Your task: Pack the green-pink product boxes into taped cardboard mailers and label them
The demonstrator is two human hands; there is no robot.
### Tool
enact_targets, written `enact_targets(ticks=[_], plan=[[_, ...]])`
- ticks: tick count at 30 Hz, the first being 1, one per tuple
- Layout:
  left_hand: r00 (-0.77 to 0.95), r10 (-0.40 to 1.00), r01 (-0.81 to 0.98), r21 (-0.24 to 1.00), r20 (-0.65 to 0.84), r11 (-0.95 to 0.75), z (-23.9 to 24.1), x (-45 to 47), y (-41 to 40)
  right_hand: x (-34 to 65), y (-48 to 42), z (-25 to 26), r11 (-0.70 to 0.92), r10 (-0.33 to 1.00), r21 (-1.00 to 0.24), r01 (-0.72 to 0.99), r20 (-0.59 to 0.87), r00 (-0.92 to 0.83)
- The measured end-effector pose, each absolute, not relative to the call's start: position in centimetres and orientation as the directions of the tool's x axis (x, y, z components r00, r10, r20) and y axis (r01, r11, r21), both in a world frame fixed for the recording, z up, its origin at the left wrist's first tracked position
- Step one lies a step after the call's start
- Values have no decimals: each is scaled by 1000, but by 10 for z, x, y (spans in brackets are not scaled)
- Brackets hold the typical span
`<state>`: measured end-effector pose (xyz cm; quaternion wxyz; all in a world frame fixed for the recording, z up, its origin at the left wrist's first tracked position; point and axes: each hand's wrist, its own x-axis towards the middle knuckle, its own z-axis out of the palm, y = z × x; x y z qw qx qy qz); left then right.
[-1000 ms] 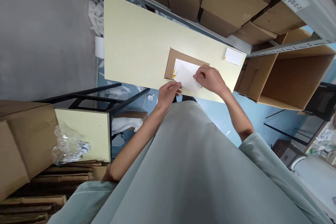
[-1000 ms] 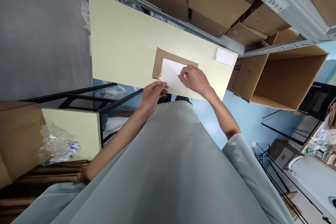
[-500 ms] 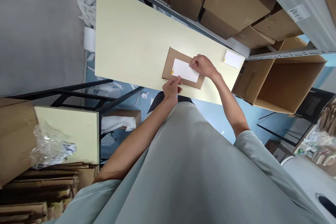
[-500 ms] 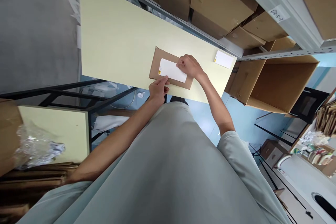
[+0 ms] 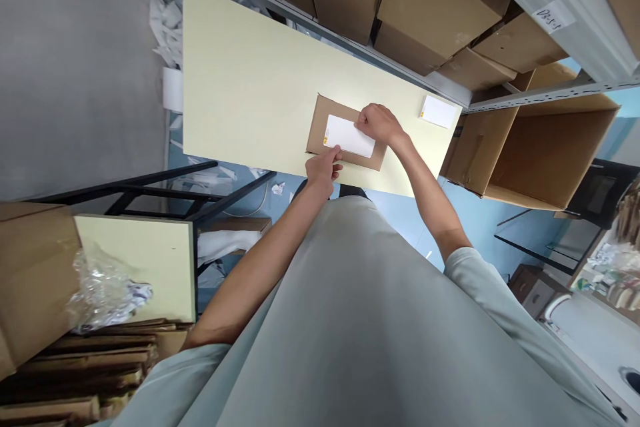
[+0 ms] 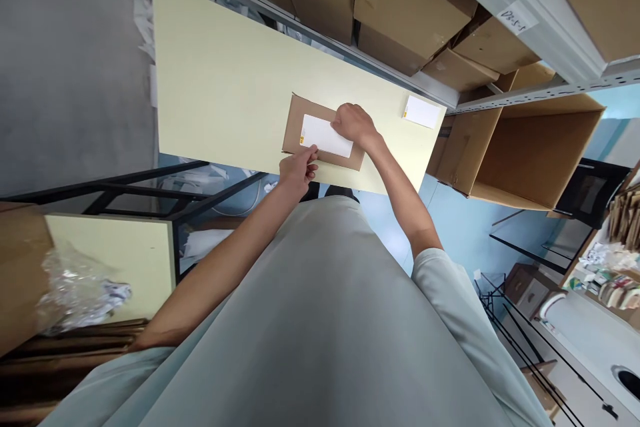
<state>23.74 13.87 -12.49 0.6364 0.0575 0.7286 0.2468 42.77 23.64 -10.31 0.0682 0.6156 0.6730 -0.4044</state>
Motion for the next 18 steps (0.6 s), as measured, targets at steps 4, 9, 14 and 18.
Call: enact_targets(ticks=[4, 9, 14, 18], plan=[[-119, 382, -229, 400, -916, 887, -126, 229, 145, 422, 242, -114, -127, 769, -411, 903, -616, -172], [-88, 394, -183, 403, -915, 897, -120, 224, 149, 413, 245, -119, -181, 757, -347, 920, -646, -95], [-100, 444, -73, 451, -891, 889, -114, 223, 151, 401, 240, -116, -259, 777, -282, 924, -629, 26], [-62, 541, 117, 532, -839, 839, -110, 215, 148, 396, 236, -108, -302, 759, -168, 939, -637, 130]])
